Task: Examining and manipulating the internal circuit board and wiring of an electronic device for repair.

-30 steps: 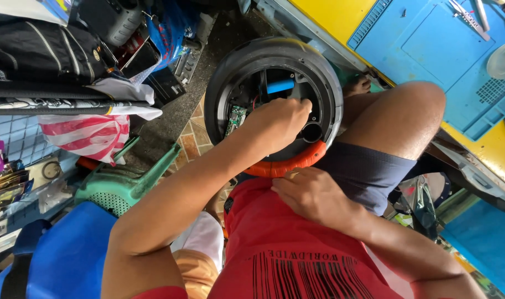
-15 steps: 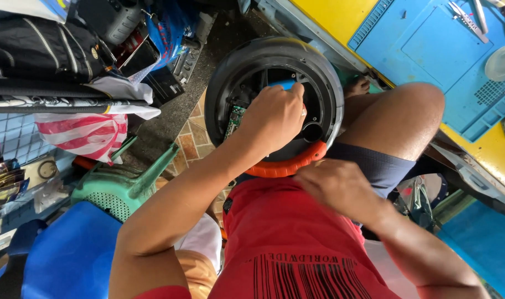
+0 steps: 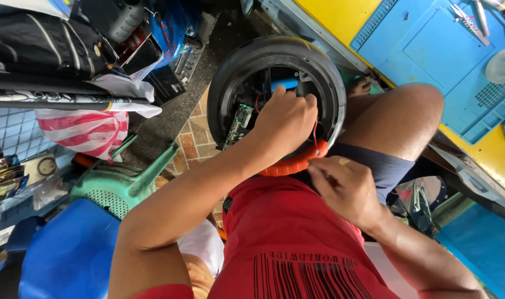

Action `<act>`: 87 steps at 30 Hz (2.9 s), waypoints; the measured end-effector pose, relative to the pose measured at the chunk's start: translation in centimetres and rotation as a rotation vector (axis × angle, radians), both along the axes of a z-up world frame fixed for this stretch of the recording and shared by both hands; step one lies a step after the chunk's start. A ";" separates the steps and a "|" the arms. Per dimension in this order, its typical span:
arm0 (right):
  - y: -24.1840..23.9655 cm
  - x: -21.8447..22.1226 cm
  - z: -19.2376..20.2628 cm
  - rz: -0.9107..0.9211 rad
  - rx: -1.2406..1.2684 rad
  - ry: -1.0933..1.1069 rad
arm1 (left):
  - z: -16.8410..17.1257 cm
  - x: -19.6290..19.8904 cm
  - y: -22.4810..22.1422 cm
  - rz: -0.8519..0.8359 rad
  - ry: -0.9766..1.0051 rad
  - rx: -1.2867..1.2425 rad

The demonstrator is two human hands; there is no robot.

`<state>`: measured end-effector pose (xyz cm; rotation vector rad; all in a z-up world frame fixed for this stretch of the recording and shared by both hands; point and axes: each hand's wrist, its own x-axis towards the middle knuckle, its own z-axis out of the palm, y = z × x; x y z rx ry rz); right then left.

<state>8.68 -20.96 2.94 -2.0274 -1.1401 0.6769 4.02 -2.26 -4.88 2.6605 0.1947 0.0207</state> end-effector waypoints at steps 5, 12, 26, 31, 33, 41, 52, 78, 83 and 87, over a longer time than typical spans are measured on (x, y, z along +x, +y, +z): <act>1.1 -0.5 0.8 0.294 -0.052 -0.067 | 0.0 -0.5 1.5 0.017 -0.087 -0.102; -0.9 4.4 0.5 0.267 -0.295 -0.126 | 3.1 -5.4 2.1 -0.041 -0.083 -0.168; 0.1 7.8 -6.5 -0.412 0.484 1.138 | 1.9 -8.7 -1.4 0.077 -0.394 0.287; 1.4 7.1 -7.5 -0.327 0.577 1.142 | 2.1 -10.1 -1.6 0.115 -0.377 0.347; 2.0 6.9 -6.3 -0.293 0.563 1.076 | 1.8 -10.7 -1.9 0.128 -0.347 0.375; 1.7 5.9 -4.7 -0.304 0.219 0.769 | 1.8 -10.7 -3.0 0.141 -0.367 0.274; 5.7 5.1 -0.7 -0.024 -0.102 0.196 | 1.7 -10.5 -2.9 0.150 -0.411 0.234; 5.0 1.5 -3.4 -0.116 -0.194 0.392 | 4.2 -10.4 -0.1 0.079 -0.323 -0.062; 4.2 1.5 -3.9 -0.182 -0.285 0.526 | 5.1 -9.2 1.0 -0.042 -0.129 -0.197; 4.8 1.0 -3.5 -0.157 -0.283 0.400 | 4.1 -8.5 1.9 -0.155 -0.117 -0.061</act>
